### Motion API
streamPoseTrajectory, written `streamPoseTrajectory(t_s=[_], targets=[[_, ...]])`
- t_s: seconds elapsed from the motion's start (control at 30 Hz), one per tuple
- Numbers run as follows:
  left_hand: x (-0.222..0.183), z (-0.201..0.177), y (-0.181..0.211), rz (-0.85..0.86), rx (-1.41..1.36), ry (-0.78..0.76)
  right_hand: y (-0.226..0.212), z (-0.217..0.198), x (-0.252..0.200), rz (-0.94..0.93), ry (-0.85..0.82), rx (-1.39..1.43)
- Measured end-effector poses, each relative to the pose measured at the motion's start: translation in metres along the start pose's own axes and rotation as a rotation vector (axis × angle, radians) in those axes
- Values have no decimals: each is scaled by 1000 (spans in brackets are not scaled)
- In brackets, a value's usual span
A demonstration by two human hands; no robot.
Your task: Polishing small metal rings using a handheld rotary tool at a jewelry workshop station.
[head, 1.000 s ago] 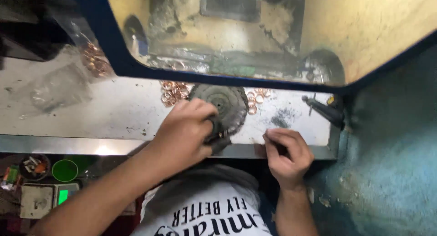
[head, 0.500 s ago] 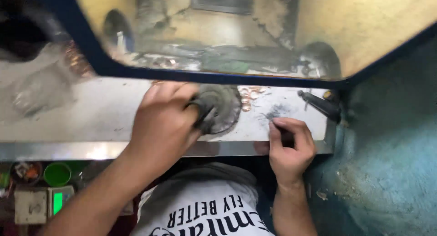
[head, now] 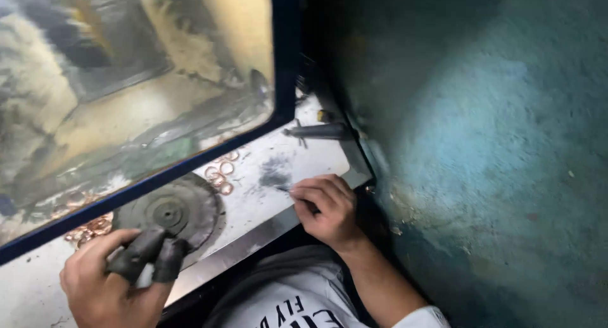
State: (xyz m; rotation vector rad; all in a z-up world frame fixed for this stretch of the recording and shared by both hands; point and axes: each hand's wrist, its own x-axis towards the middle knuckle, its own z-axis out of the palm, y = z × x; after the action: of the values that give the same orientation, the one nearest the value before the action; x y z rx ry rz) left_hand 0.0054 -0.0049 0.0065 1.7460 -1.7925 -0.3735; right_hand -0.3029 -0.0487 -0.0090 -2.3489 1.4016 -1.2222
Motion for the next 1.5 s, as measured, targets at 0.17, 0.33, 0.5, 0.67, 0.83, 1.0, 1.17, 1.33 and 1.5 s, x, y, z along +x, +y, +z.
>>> streamPoseTrajectory(t_s=[0.17, 0.33, 0.5, 0.67, 0.83, 1.0, 1.17, 1.33, 1.5], targets=[[-9, 0, -2, -11, -37, -25, 14, -10, -38, -130, -37, 49], [-78, 47, -108, -154, -183, 118, -13, -36, -132, -5, -147, 285], [-105, 7, -47, -38, -180, 39, -3, -40, -258, 475, 64, 166], [-27, 7, 23, 39, -104, 8, 6, -72, -205, 444, 17, 41], [-18, 6, 17, 49, -142, 136, 11, -83, -144, 331, 62, -42], [-4, -6, 26, 49, -179, 169, 5, -58, -40, 143, 85, -23], [-6, -13, 22, -6, -219, 206, 6, -26, 24, 21, -131, -62], [-10, -14, 11, -30, -242, 207, 5, -13, 45, -40, -167, -171], [-16, -9, 0, -47, -355, 167, -3, 0, 62, -102, -194, -157]])
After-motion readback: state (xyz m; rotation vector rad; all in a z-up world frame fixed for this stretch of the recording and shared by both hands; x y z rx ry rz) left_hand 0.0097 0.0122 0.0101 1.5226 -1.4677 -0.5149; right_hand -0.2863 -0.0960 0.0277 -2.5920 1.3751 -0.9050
